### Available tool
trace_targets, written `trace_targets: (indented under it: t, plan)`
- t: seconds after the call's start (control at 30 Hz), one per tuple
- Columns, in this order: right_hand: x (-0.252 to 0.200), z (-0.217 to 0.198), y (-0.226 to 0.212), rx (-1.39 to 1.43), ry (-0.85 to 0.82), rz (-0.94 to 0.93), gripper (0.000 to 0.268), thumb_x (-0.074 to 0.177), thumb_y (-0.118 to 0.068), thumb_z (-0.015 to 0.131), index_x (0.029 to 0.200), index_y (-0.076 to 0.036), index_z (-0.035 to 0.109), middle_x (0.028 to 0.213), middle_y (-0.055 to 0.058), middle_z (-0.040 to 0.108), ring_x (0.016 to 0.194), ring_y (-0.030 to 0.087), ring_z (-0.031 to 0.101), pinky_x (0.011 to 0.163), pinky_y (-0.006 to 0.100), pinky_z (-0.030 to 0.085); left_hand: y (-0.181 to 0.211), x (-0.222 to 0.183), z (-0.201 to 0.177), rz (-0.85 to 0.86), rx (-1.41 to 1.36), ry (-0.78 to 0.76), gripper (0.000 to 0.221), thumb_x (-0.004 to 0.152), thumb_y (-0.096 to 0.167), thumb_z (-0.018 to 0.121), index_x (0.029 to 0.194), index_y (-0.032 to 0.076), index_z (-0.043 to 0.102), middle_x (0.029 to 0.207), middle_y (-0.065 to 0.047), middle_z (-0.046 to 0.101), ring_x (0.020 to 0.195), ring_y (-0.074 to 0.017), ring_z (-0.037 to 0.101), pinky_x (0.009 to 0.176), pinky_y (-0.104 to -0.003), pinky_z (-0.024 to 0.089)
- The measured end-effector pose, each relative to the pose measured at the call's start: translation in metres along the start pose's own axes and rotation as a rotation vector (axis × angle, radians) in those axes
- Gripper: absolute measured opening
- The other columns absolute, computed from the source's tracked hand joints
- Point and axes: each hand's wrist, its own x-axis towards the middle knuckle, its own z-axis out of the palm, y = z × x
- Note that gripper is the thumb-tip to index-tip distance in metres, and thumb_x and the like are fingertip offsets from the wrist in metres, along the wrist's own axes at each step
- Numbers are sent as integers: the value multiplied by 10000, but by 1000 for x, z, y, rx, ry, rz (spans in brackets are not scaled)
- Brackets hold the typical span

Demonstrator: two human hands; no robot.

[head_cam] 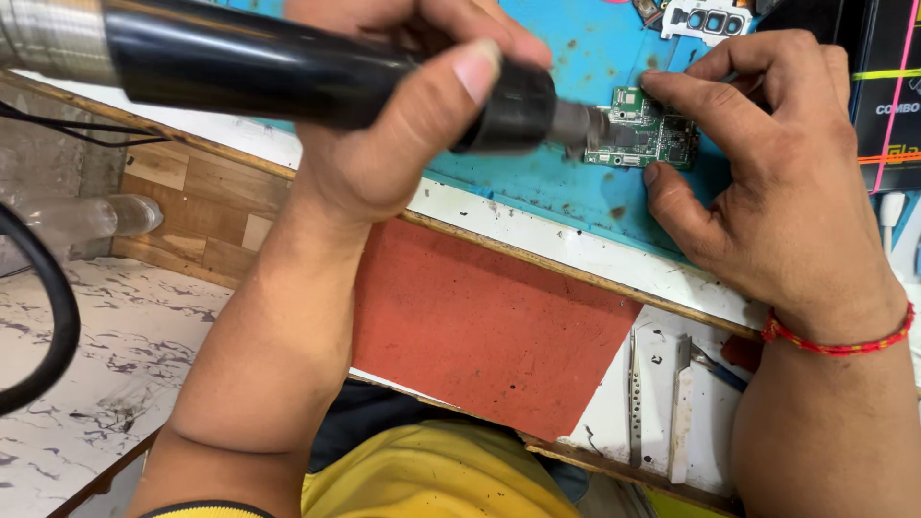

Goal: The person applies heat to a small circuit board using a hot air rework station tool while holding the board in place by hand.

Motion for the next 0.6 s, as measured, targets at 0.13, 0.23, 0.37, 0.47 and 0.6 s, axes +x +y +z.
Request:
trace_targets:
  t: [0.13, 0.23, 0.37, 0.47, 0.6]
  plan:
    - [0, 0, 0, -4, -4, 0, 500, 831, -39, 815, 1322, -33, 719, 1250, 144, 542, 1147, 319, 482, 953, 396, 489, 1, 0, 3, -13, 4, 8, 261, 1068, 242, 674, 1056, -19, 683, 1061, -144, 741, 931, -161, 733, 849, -267, 596]
    - [0, 0, 0, -7, 5, -9, 498, 818, -42, 819, 1306, -25, 720, 1236, 146, 543, 1142, 323, 481, 951, 405, 484, 0, 2, 3, -32, 36, 15, 257, 1042, 245, 670, 1060, -11, 670, 1060, -137, 739, 874, -150, 713, 817, -262, 607]
    - [0, -1, -1, -1, 2, -4, 500, 821, -43, 817, 1312, -30, 721, 1244, 143, 544, 1158, 324, 480, 959, 404, 484, 0, -4, 0, -9, -68, -56, 312, 1118, 282, 687, 1118, -28, 656, 1123, -146, 734, 983, -155, 725, 911, -268, 618]
    - [1, 0, -1, -6, 8, -13, 495, 808, -39, 818, 1294, -23, 724, 1224, 145, 546, 1136, 325, 481, 943, 406, 482, -1, -2, -2, -3, -64, -65, 332, 1120, 296, 700, 1111, -32, 656, 1119, -153, 744, 987, -164, 725, 918, -279, 611]
    - [0, -1, 0, -4, 3, -9, 487, 834, -37, 813, 1312, -25, 721, 1232, 143, 546, 1129, 319, 482, 945, 393, 485, -1, -1, 0, -3, 32, 50, 319, 1077, 295, 679, 1082, -24, 677, 1066, -150, 745, 904, -170, 727, 863, -285, 617]
